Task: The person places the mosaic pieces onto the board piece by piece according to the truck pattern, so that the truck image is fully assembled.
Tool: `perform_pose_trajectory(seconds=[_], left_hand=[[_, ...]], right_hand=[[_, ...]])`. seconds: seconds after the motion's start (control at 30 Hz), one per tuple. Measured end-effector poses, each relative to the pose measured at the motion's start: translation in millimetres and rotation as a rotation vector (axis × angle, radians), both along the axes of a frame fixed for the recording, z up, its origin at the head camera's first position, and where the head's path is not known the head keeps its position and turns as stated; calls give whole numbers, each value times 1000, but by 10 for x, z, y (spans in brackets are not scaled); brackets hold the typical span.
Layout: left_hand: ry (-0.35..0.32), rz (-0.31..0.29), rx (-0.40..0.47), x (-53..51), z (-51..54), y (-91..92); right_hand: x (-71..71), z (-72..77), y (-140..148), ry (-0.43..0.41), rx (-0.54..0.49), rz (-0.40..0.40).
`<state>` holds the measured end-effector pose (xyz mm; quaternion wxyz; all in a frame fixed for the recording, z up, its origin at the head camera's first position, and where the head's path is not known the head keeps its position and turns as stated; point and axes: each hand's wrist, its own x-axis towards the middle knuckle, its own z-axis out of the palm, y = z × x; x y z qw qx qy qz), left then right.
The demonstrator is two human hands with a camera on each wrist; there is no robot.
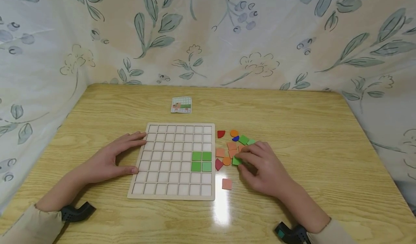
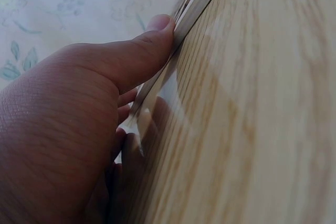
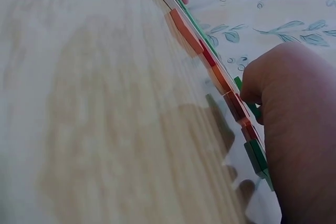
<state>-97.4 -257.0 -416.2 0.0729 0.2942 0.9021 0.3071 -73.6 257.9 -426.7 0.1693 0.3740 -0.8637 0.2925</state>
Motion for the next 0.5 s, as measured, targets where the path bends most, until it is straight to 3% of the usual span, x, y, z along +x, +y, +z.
perform_pose_trajectory(seconds=[0.5], left_hand=[[-1, 1, 6, -7, -3, 2]], right_hand=[[-54, 7, -195, 40, -23, 66]])
